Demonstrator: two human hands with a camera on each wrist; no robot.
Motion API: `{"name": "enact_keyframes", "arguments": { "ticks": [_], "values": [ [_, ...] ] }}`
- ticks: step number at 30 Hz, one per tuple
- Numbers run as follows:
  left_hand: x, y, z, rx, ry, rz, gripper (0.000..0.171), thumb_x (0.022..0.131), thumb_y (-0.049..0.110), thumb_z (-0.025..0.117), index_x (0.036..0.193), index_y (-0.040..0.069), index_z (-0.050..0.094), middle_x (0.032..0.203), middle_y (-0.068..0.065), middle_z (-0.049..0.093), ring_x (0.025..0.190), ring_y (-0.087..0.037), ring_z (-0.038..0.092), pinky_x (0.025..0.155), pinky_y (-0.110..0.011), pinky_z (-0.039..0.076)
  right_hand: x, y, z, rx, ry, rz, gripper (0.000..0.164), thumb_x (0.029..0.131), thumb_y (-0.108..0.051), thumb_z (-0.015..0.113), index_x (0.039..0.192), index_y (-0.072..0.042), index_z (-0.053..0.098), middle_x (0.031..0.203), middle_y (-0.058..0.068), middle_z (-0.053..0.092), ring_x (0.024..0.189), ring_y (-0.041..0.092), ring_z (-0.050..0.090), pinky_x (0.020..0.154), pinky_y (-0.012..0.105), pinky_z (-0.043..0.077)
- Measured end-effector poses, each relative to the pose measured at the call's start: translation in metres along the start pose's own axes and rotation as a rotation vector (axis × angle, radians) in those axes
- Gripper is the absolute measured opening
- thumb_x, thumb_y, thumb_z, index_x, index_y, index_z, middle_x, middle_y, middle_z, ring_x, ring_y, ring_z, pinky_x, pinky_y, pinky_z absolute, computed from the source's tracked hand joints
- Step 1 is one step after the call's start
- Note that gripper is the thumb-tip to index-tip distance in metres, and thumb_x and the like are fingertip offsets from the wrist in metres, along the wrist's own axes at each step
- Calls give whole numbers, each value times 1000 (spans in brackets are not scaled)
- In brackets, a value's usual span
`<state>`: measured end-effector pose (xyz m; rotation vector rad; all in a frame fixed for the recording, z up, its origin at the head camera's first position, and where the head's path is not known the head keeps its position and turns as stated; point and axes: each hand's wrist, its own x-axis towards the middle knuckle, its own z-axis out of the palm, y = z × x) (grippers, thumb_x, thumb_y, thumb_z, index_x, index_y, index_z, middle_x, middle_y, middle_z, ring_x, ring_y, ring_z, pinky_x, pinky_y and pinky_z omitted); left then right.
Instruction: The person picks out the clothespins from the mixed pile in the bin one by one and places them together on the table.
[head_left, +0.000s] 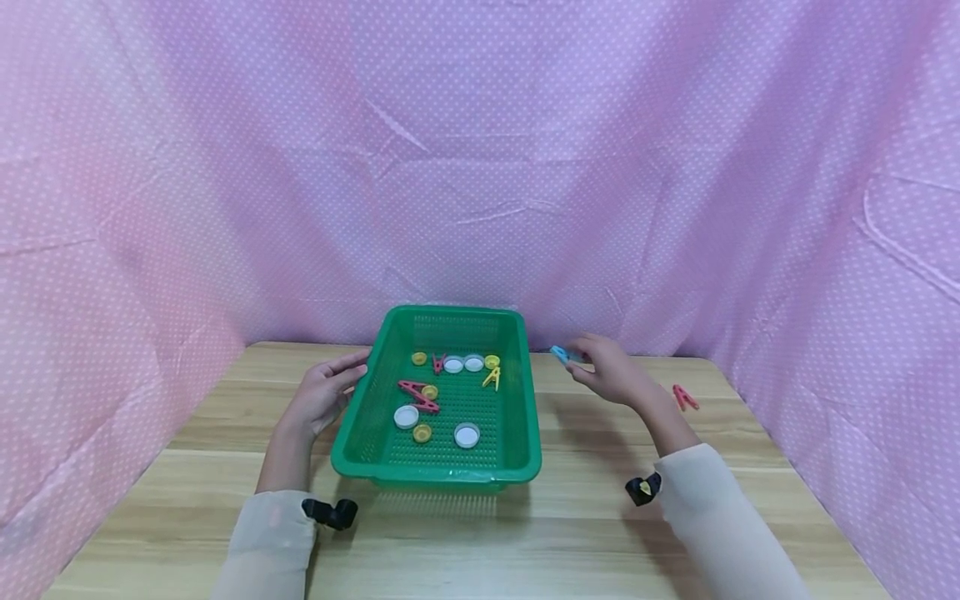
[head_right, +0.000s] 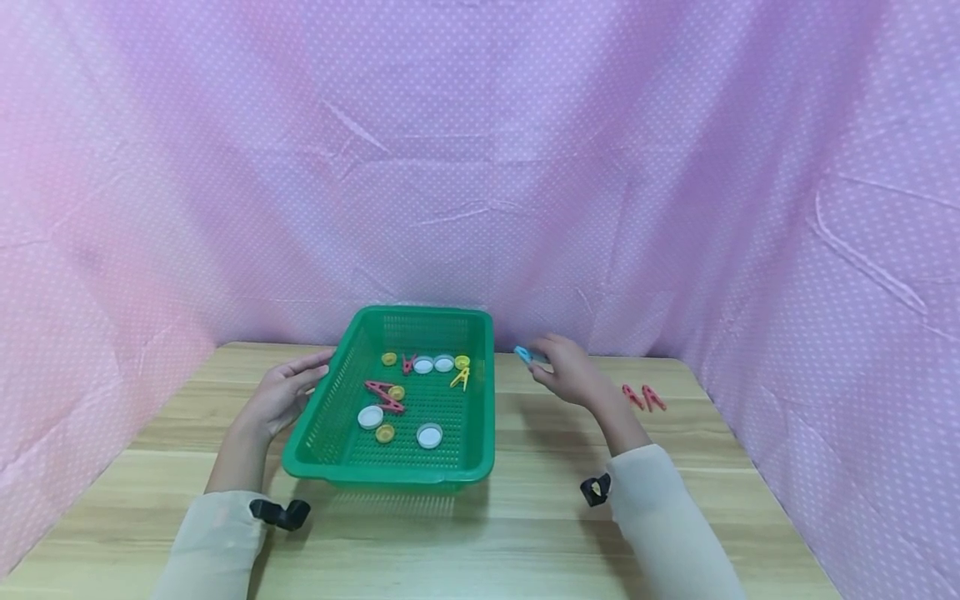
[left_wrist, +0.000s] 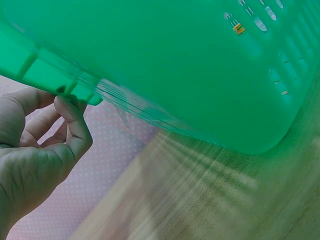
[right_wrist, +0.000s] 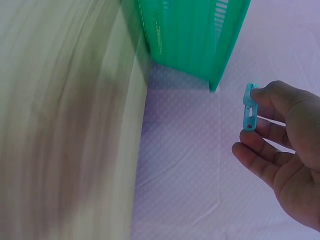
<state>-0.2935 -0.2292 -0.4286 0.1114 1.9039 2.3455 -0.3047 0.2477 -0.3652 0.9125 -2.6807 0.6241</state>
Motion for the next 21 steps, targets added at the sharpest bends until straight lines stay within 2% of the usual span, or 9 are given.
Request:
{"name": "enact_keyframes", "arguments": {
  "ticks": [10,15,18,21],
  "values": [
    [0,0,1,11,5,-3,50,102,12,66,147,-3,51,121,5,70,102,-9,67,90,-28,58,-28,34,0,11,50,157,19,96,-14,73,110,-1,74,83,1,58,76,18,51,67,34,45],
    [1,0,1,11,2,-3,47,103,10,63,147,-2,52,120,5,70,101,-9,67,90,-28,57,-42,47,7,27,65,220,24,96,-13,73,114,4,73,88,6,64,78,19,57,69,35,50],
    [1,-1,1,2,-1,1,47,103,10,63,146,-3,52,120,5,71,100,-8,68,88,-28,58,-46,56,13,47,75,220,17,95,-10,74,107,2,74,82,5,65,72,17,57,63,31,50],
    [0,-1,0,1,-2,4,49,102,11,65,147,-3,51,120,6,71,99,-8,68,88,-28,58,-49,63,17,52,69,236,10,95,-9,74,100,0,74,71,2,58,63,14,49,54,27,42]
  ]
}}
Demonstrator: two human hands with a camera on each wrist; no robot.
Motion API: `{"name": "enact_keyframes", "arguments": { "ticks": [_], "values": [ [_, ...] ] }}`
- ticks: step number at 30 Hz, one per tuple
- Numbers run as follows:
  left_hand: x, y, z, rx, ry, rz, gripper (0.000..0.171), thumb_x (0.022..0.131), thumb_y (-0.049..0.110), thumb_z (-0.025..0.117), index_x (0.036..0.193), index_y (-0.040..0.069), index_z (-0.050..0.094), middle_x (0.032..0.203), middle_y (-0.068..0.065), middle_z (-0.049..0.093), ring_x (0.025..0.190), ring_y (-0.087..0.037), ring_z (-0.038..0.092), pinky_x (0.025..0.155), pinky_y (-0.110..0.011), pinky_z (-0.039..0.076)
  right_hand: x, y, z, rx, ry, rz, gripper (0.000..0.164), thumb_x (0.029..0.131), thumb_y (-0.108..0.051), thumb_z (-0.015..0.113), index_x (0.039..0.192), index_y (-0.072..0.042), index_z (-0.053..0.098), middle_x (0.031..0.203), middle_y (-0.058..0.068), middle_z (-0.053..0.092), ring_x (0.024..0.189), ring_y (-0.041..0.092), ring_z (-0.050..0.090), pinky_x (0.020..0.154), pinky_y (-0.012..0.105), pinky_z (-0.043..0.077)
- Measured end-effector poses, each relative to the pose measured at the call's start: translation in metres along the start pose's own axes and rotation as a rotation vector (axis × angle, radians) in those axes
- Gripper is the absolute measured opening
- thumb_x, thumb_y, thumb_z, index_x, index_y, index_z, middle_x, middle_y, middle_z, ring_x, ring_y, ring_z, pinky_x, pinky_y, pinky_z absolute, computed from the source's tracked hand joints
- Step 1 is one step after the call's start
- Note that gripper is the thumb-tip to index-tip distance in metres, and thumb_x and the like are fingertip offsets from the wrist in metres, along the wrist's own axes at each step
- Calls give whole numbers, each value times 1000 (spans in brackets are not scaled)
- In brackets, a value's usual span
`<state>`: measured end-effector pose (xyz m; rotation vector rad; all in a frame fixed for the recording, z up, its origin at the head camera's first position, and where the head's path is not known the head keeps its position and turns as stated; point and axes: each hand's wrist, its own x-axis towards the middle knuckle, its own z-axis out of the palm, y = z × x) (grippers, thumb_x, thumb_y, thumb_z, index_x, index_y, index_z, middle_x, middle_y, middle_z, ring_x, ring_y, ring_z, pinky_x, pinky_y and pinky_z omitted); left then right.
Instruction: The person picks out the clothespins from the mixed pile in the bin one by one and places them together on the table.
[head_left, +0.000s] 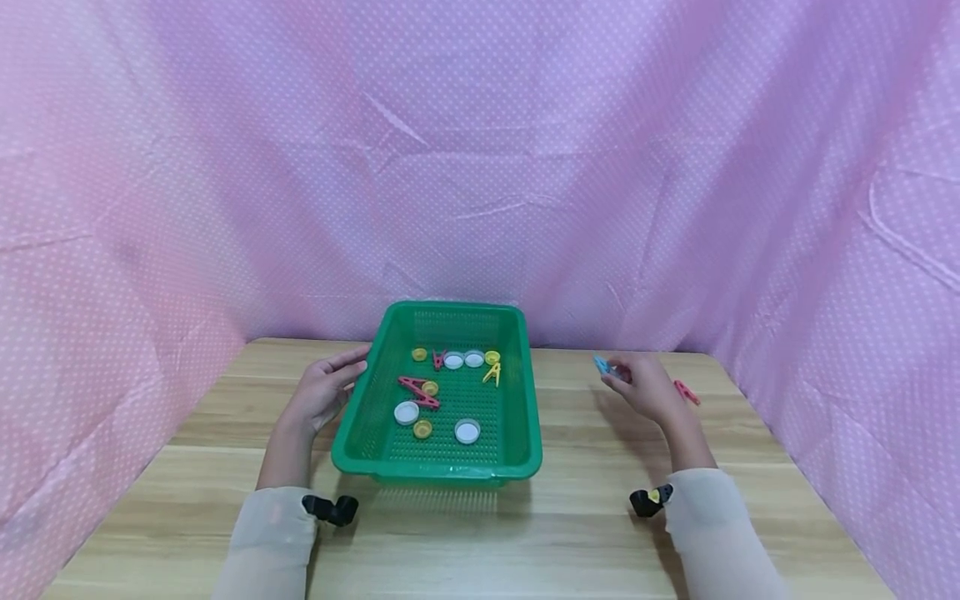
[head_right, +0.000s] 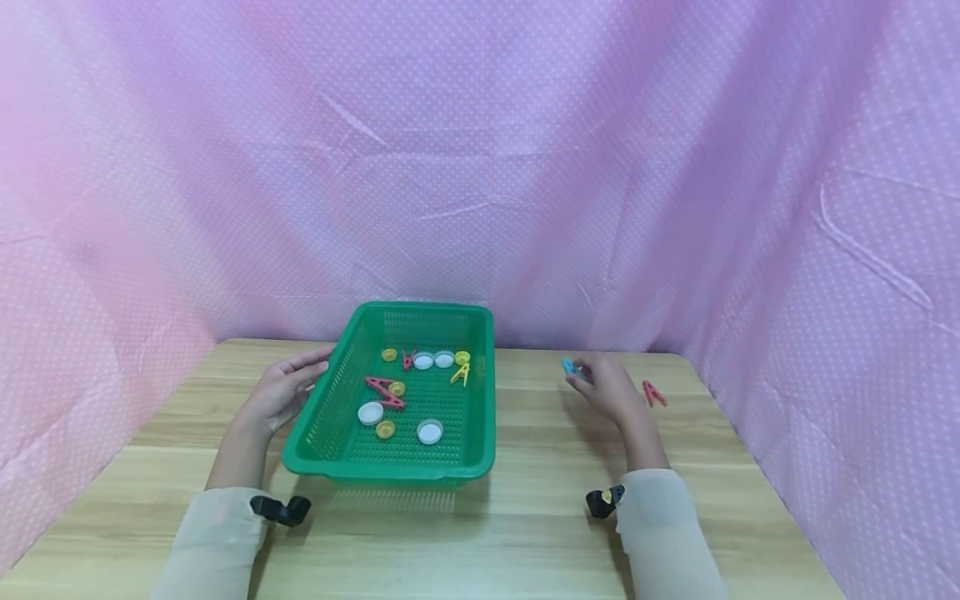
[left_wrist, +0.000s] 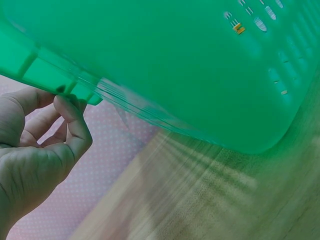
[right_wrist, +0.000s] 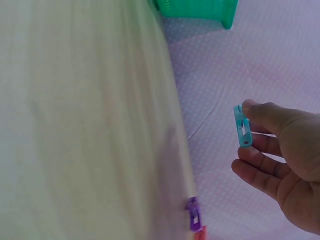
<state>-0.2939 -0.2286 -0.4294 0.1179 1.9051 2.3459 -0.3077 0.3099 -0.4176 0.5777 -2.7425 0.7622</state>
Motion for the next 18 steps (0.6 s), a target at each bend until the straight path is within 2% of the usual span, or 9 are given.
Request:
{"name": "enact_keyframes", "arguments": {
  "ticks": [3,8,12,18],
  "values": [
    [0,1,0,0,0,-2,51,101,12,66,147,-3,50,120,5,72,100,-8,68,87,-27,58,-3,5,1,-21,-21,57,12,96,-10,73,102,0,74,72,2,57,65,15,48,57,29,42],
    [0,1,0,-10,-5,-6,52,101,12,66,148,-5,49,122,3,71,102,-9,68,88,-28,58,-9,13,6,-30,-22,126,21,97,-13,71,111,3,73,84,5,66,77,19,59,71,38,52],
    [1,1,0,-16,-8,-4,53,101,11,66,148,-5,48,123,3,71,101,-9,68,88,-27,58,-14,17,10,-19,-14,171,28,98,-16,71,116,6,71,88,8,69,81,22,63,76,44,55],
    [0,2,1,-23,-3,-2,54,101,12,67,148,-6,47,120,4,72,101,-9,69,87,-27,58,-18,19,13,-25,-61,242,33,100,-22,69,122,3,70,93,9,69,85,22,62,78,44,54]
  ]
}}
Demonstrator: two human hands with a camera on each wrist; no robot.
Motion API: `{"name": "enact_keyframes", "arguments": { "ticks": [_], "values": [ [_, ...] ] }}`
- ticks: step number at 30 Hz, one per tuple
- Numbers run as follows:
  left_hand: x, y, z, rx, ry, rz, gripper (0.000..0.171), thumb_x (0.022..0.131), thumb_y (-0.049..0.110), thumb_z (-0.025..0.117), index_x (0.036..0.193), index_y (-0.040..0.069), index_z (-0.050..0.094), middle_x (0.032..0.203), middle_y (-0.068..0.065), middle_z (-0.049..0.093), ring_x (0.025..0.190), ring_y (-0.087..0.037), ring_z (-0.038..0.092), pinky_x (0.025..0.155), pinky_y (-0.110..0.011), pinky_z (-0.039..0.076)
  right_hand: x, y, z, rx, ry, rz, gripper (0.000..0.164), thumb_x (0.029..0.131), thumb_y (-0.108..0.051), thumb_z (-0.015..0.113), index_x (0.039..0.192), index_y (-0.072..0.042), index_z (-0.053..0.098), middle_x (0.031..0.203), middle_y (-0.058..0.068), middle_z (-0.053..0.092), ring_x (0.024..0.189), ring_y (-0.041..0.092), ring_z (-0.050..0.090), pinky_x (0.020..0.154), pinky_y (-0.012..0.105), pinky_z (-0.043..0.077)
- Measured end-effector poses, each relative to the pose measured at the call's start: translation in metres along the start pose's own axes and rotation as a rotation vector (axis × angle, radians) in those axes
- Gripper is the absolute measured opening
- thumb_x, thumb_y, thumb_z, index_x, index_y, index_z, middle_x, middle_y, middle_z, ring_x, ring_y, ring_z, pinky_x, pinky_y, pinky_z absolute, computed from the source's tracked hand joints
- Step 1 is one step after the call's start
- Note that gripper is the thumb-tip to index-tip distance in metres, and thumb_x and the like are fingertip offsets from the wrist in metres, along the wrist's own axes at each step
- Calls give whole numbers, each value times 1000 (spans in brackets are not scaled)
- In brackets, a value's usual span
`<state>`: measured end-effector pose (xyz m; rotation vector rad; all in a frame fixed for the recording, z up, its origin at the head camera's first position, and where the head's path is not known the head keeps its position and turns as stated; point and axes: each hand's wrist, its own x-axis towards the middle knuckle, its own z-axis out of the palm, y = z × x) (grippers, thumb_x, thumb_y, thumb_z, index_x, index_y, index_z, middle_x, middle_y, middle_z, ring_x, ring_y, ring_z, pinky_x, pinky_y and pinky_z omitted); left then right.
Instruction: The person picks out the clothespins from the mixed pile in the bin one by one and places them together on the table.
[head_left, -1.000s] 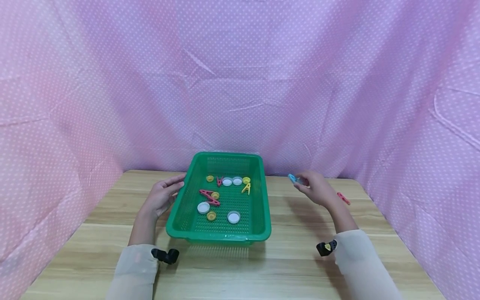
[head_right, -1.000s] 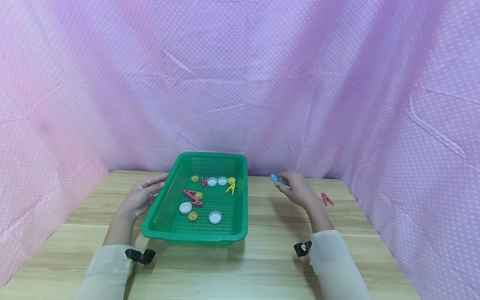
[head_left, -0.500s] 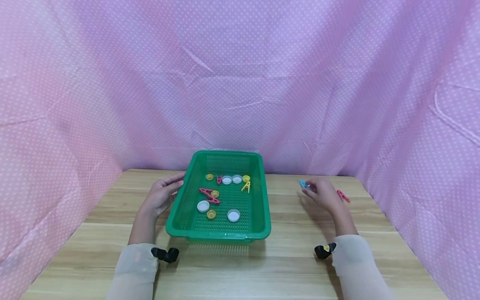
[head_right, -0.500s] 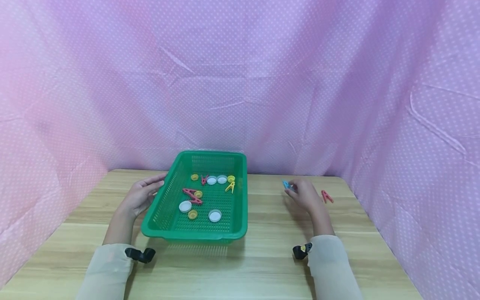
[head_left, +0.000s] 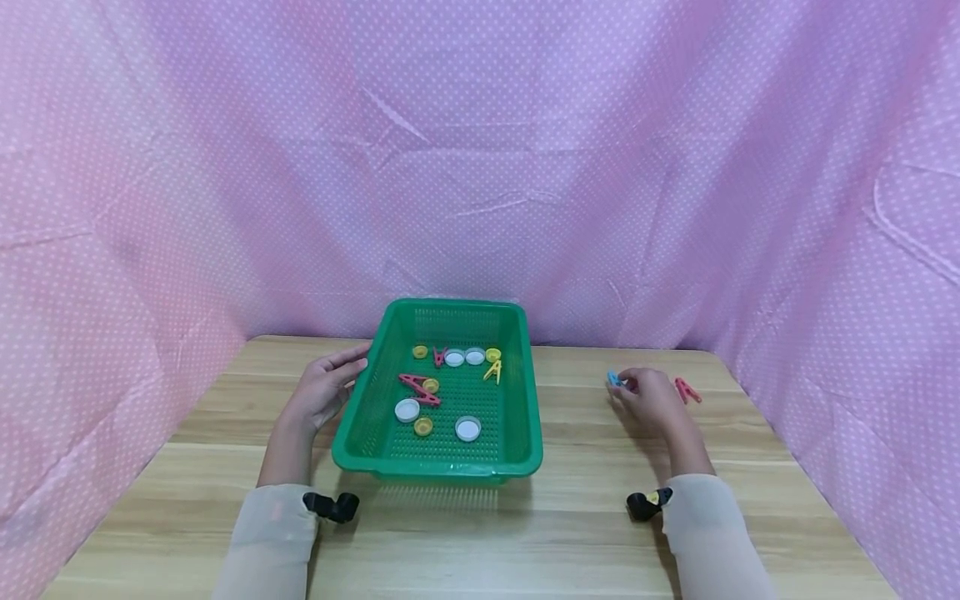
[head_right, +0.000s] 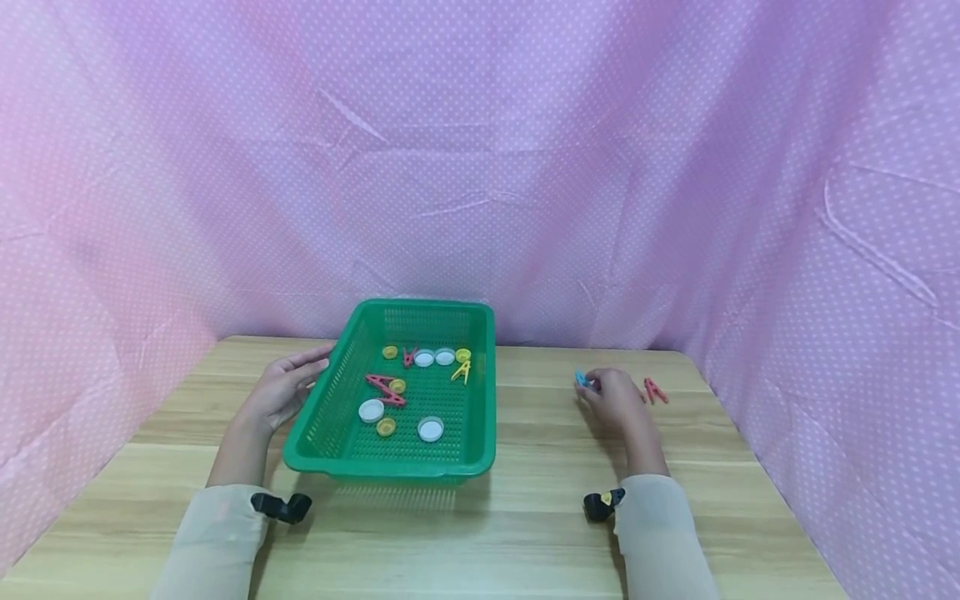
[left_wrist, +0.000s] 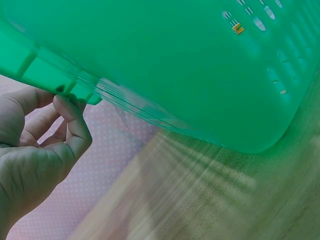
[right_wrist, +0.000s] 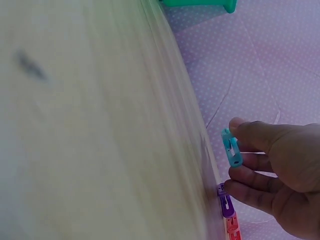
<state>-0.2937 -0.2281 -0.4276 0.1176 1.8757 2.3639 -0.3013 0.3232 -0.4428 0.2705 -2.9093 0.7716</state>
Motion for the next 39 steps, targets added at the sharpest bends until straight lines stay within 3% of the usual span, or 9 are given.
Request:
{"name": "enact_keyframes", "arguments": {
  "ticks": [10,19,27,39],
  "values": [
    [-1,1,1,22,1,-9,52,102,11,65,149,-4,48,122,5,71,103,-9,68,89,-28,58,-3,-1,1,-21,-28,-1,28,99,-19,70,114,4,72,86,6,67,78,19,58,70,34,49],
    [-1,0,1,13,7,3,48,102,9,64,147,-4,51,117,4,72,98,-8,69,87,-28,59,-6,-1,0,-55,-71,50,28,98,-20,71,112,4,72,87,8,65,79,22,57,71,38,50],
    [-1,1,1,4,8,5,46,102,9,65,145,-3,54,117,5,73,97,-8,69,86,-27,59,-9,-4,-5,-4,-120,110,40,93,-18,78,121,7,67,93,12,64,83,24,57,73,40,51],
    [0,0,0,-3,-3,8,50,102,9,65,147,-6,49,117,5,74,99,-8,69,86,-27,59,-8,-1,-3,-26,-89,98,35,94,-16,75,119,8,68,86,9,61,77,22,54,67,35,46]
  ]
}}
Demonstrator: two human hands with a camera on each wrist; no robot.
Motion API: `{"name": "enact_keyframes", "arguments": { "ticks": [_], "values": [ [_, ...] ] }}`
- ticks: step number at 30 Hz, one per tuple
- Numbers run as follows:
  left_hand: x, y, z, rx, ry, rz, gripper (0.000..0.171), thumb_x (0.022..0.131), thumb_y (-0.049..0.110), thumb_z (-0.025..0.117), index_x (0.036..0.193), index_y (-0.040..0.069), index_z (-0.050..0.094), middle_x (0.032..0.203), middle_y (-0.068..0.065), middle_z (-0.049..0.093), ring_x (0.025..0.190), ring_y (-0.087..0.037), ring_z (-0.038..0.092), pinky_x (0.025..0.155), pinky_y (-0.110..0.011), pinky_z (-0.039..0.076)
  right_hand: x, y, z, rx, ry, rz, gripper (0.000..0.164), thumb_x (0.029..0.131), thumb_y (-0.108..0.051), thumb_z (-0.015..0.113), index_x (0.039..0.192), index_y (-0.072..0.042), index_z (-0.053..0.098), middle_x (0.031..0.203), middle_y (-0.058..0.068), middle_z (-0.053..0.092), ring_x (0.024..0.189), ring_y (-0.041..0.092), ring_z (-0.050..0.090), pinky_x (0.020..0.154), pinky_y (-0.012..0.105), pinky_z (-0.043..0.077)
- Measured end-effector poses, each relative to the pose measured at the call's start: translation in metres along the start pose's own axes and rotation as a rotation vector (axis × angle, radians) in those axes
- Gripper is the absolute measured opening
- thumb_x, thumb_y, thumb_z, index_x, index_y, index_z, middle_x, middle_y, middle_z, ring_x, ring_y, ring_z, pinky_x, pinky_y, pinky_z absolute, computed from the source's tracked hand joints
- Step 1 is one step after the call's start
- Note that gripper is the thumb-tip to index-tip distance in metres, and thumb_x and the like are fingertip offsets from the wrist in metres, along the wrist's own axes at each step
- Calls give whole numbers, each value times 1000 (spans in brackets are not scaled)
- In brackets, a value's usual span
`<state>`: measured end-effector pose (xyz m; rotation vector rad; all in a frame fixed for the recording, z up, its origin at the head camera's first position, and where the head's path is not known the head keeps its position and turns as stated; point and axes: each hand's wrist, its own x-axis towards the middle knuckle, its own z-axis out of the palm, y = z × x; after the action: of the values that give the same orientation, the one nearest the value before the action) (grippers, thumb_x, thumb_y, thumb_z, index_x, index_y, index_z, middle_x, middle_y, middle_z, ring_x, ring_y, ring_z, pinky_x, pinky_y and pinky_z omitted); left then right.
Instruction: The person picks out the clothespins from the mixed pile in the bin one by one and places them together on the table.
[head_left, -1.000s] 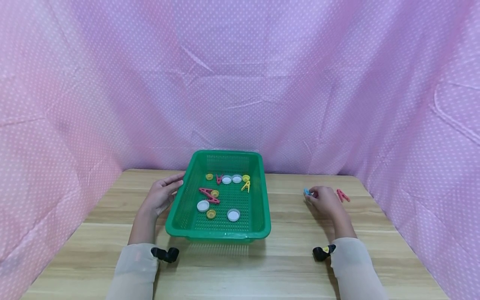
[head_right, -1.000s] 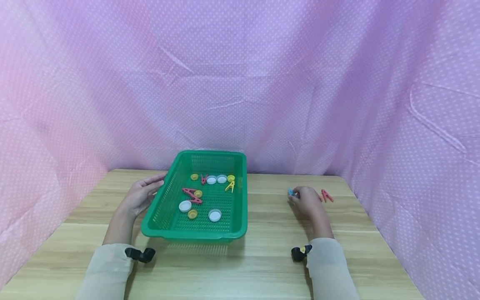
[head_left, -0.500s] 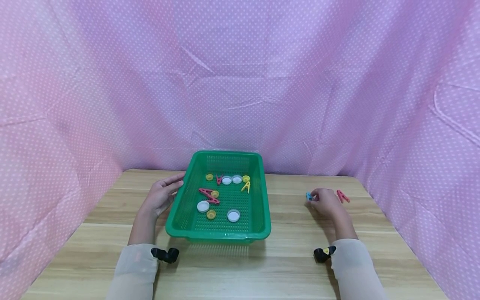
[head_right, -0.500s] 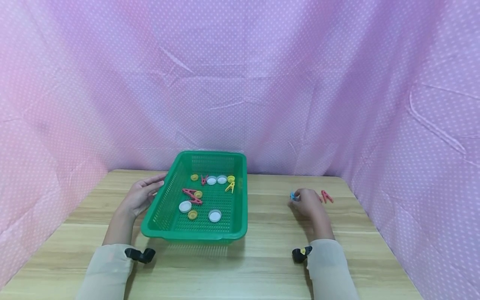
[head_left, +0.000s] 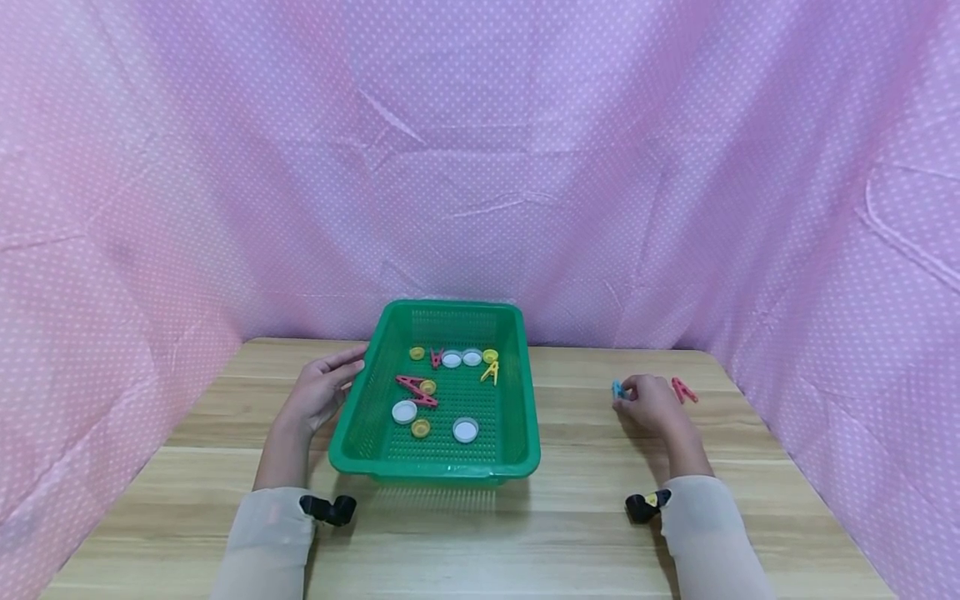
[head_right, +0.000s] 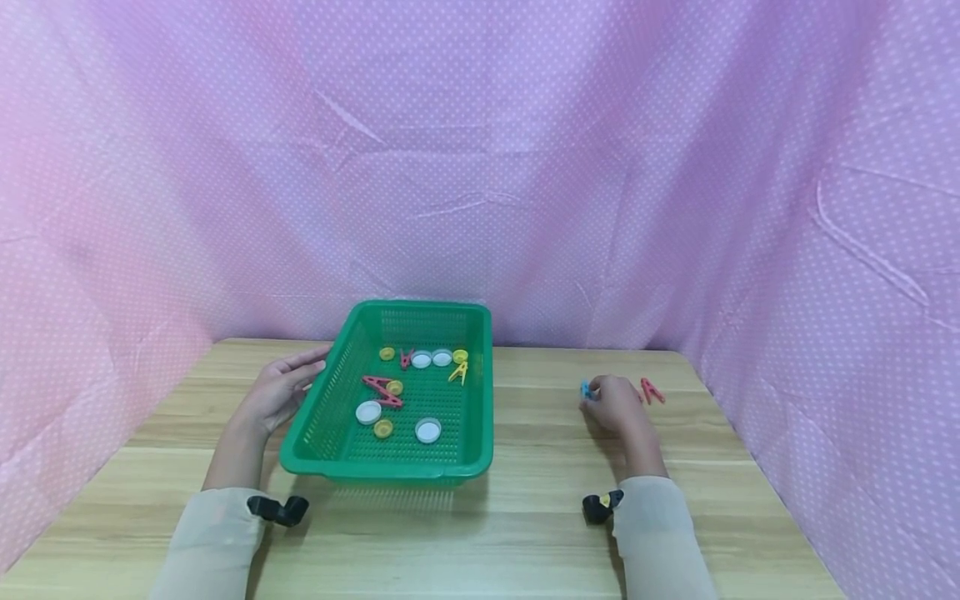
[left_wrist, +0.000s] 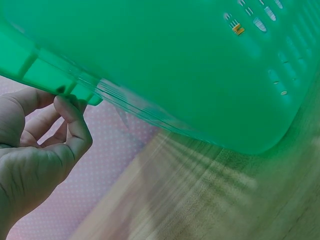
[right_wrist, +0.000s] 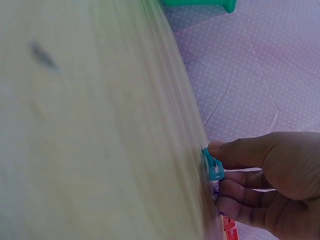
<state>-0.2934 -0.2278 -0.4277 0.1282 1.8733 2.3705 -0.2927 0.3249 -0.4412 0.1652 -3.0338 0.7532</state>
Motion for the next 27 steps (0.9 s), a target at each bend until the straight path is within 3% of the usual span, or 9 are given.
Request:
{"name": "enact_keyframes", "arguments": {
  "ticks": [11,19,27],
  "values": [
    [1,1,-1,-1,-1,-1,54,102,8,64,149,-9,45,116,5,74,99,-9,69,85,-27,59,0,1,-2,29,6,-8,36,93,-15,75,118,9,67,88,11,62,79,23,55,69,38,48],
    [1,0,0,12,6,-7,54,102,9,65,149,-8,45,118,5,73,100,-9,69,87,-28,59,-6,4,-10,7,54,-46,34,92,-12,72,117,10,68,100,18,71,94,31,66,84,52,55],
    [2,0,-1,22,8,-14,53,101,11,66,149,-5,47,121,5,71,102,-9,68,88,-28,58,-4,-3,-24,2,60,-42,35,98,-13,65,124,11,65,97,17,68,87,30,63,76,47,54]
  ]
}}
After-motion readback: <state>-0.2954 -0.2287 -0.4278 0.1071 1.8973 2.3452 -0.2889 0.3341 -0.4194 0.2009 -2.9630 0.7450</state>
